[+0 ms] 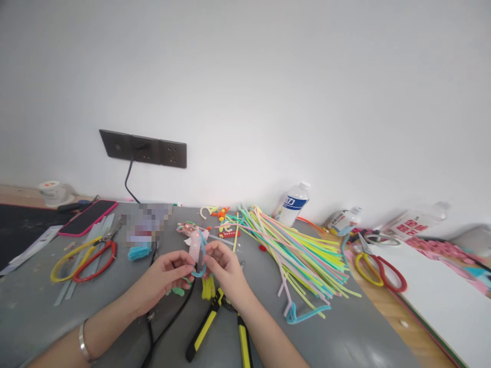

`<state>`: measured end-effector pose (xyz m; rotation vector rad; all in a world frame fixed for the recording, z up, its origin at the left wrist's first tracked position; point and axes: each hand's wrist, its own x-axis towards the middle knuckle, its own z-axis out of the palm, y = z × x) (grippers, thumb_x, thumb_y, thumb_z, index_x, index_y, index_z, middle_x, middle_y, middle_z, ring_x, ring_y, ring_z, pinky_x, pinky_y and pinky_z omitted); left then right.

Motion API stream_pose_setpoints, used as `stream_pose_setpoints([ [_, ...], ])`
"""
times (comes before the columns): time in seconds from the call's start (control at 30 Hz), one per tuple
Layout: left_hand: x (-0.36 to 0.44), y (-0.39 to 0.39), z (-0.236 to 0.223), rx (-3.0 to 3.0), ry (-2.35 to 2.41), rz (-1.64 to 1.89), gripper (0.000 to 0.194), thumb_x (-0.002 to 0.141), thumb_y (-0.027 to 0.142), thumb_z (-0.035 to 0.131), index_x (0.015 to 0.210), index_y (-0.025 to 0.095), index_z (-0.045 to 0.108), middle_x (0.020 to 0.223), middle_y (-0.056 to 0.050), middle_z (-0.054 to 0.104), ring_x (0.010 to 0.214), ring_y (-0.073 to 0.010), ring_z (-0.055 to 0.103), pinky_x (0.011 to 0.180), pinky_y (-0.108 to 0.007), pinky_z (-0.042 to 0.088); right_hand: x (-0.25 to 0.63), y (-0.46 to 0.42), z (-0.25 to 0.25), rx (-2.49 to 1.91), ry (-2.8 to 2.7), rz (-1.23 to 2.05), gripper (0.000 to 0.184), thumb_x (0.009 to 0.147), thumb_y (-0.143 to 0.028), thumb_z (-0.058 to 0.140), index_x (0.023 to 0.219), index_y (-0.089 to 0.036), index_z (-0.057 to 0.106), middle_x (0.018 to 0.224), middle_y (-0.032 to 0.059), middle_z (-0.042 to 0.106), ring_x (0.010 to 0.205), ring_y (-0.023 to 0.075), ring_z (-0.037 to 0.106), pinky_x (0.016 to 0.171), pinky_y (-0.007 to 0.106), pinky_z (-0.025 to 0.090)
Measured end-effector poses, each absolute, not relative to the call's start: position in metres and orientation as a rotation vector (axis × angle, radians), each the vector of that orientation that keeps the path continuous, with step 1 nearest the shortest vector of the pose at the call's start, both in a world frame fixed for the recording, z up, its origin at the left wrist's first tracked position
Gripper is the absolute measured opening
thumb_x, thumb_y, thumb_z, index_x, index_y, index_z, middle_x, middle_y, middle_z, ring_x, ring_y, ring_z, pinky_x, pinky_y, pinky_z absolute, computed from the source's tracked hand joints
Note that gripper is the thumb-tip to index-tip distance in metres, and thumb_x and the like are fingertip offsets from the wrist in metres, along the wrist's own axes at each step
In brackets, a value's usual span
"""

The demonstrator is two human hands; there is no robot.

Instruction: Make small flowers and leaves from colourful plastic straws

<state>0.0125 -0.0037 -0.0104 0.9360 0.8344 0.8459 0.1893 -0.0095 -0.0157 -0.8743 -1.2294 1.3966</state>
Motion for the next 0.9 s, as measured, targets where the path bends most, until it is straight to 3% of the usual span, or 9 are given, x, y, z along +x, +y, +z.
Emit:
stream_pose_setpoints([
  [0.2,0.012,-0.001,-0.013,1.025,0.881,0.878,0.035,0.068,0.047,0.079,0.083,0.015,0.073,0.070,-0.003,0.064,0.066,-0.0128,0.057,0.049,-0.016,0.043,0.188,-0.010,-0.019,-0.859,-1.286,1.540,0.040,0.077,-0.054,0.070,0.083,-0.016,0.060,0.063,-0.0024,0.059,0.051,0.0091,0.054,0.052,0.021,0.044],
  [0.4,0.009,-0.001,-0.011,1.280,0.896,0.898,0.029,0.077,0.045,0.071,0.079,0.016,0.071,0.070,0.000,0.058,0.053,-0.0080,0.042,0.048,-0.018,0.034,0.189,-0.010,-0.016,-0.922,-1.288,1.485,0.037,0.076,-0.049,0.074,0.075,-0.017,0.056,0.059,-0.0033,0.059,0.047,0.0089,0.053,0.050,0.021,0.044],
  [0.57,0.006,-0.005,0.000,1.522,0.789,0.773,0.026,0.082,0.041,0.066,0.076,0.017,0.073,0.083,-0.004,0.066,0.072,-0.0156,0.054,0.054,-0.019,0.040,0.187,-0.013,-0.013,-0.942,-1.343,1.498,0.037,0.076,-0.050,0.073,0.074,-0.017,0.057,0.058,-0.0039,0.058,0.045,0.0073,0.051,0.047,0.019,0.041],
  [0.73,0.009,-0.005,-0.006,1.364,0.830,0.745,0.030,0.079,0.045,0.068,0.081,0.015,0.072,0.070,-0.002,0.062,0.054,-0.0100,0.046,0.047,-0.019,0.037,0.185,-0.013,-0.014,-0.939,-1.306,1.497,0.036,0.077,-0.048,0.073,0.073,-0.017,0.055,0.054,-0.0049,0.057,0.041,0.0072,0.050,0.044,0.019,0.041],
  [0.9,0.011,0.000,-0.018,1.085,0.884,0.823,0.035,0.072,0.047,0.075,0.085,0.015,0.072,0.066,0.001,0.056,0.050,-0.0070,0.042,0.044,-0.016,0.033,0.186,-0.012,-0.015,-0.871,-1.191,1.492,0.034,0.077,-0.045,0.074,0.076,-0.018,0.054,0.059,-0.0021,0.066,0.048,0.0108,0.061,0.051,0.022,0.050],
])
